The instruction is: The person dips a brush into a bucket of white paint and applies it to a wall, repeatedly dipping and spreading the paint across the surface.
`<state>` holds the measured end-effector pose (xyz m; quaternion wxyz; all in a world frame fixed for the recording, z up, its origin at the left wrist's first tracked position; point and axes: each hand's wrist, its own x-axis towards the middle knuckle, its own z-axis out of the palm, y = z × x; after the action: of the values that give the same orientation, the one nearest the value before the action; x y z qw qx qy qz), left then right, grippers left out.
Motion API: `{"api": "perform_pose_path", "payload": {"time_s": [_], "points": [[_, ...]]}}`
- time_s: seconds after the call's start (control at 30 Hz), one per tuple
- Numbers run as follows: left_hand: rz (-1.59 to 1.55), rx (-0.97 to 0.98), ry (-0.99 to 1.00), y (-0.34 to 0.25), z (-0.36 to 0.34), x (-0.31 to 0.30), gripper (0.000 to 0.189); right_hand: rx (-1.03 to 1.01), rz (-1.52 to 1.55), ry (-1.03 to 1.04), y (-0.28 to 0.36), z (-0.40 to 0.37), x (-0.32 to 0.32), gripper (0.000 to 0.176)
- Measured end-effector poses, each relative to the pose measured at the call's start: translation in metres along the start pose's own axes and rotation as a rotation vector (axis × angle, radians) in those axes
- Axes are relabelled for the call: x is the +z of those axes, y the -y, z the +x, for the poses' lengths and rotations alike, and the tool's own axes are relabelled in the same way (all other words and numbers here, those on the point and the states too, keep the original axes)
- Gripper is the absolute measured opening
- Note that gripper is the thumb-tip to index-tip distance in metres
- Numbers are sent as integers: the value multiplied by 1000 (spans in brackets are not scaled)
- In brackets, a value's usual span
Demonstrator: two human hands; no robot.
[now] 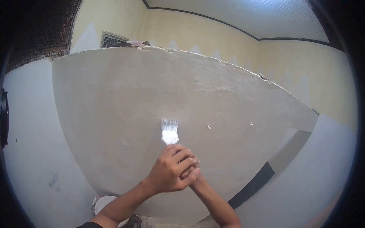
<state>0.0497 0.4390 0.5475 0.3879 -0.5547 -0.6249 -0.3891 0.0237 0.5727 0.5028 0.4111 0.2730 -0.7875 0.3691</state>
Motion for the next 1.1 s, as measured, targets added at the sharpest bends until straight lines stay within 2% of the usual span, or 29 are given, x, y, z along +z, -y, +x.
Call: {"api": "perform_pose_path", "payload": {"time_s": [0.17, 0.37, 0.47, 0.6, 0.8, 0.9, 0.97, 1.0, 1.1], "points": [[-31, 12, 27, -6, 3, -8, 21, 30, 76, 30, 11, 2, -4, 32], [38, 116, -90, 3, 66, -20, 21, 62, 246, -95, 25, 56, -36, 34], [-11, 126, -111, 5, 86, -29, 20, 70, 333, -132, 30, 59, -46, 34], [68, 183, -184, -3, 71, -35, 20, 44, 200, -165, 31, 39, -44, 36], [63, -41, -47, 23, -11, -15, 21, 22, -68, -21, 8, -7, 24, 38], [24, -105, -41, 12, -38, -16, 18, 47, -64, 83, 16, -32, 32, 39], [3, -99, -34, 9, -41, -25, 16, 96, 41, 113, 18, -38, 35, 40], [-1, -76, -21, 8, -39, -29, 16, 72, -20, 98, 21, -36, 35, 34], [9, -17, -38, 3, -16, -48, 17, 25, -54, 1, 34, -18, 24, 34]]}}
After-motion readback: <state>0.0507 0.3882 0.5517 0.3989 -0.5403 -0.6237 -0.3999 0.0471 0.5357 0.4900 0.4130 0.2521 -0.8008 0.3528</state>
